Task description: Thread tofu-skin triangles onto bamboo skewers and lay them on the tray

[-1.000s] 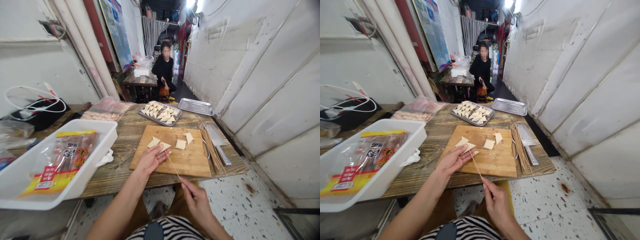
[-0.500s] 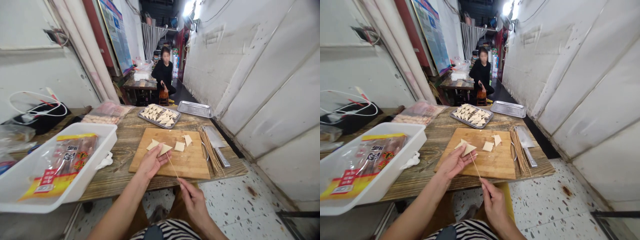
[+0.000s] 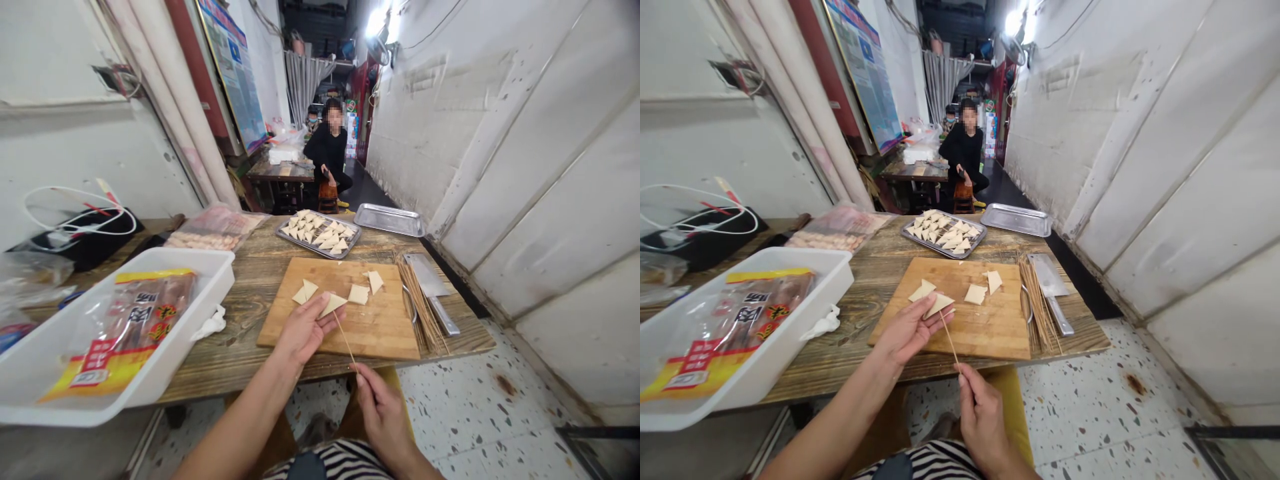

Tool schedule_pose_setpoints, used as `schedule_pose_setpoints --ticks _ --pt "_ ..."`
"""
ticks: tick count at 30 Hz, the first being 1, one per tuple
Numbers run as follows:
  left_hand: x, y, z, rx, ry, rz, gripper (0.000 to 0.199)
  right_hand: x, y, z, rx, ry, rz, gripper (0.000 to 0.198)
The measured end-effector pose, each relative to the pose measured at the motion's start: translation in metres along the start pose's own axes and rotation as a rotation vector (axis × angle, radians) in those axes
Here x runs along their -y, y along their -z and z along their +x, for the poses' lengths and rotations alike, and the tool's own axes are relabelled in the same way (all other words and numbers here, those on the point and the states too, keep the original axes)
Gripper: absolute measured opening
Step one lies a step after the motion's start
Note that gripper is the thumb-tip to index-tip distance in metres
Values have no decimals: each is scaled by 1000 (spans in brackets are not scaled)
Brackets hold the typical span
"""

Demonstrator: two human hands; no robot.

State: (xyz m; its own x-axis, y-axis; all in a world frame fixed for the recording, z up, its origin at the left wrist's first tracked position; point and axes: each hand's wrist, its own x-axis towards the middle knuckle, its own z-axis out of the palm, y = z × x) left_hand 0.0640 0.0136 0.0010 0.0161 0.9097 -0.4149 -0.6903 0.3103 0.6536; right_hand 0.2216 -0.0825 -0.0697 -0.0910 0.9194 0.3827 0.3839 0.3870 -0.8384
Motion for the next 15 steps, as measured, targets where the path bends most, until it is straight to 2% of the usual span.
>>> schedule_pose_setpoints --ticks 5,15 --pt "1 -3 -3 14 7 15 6 -2 -2 1 -17 59 -20 25" --pt "5 -4 -3 15 9 22 9 11 2 12 -44 61 -52 25"
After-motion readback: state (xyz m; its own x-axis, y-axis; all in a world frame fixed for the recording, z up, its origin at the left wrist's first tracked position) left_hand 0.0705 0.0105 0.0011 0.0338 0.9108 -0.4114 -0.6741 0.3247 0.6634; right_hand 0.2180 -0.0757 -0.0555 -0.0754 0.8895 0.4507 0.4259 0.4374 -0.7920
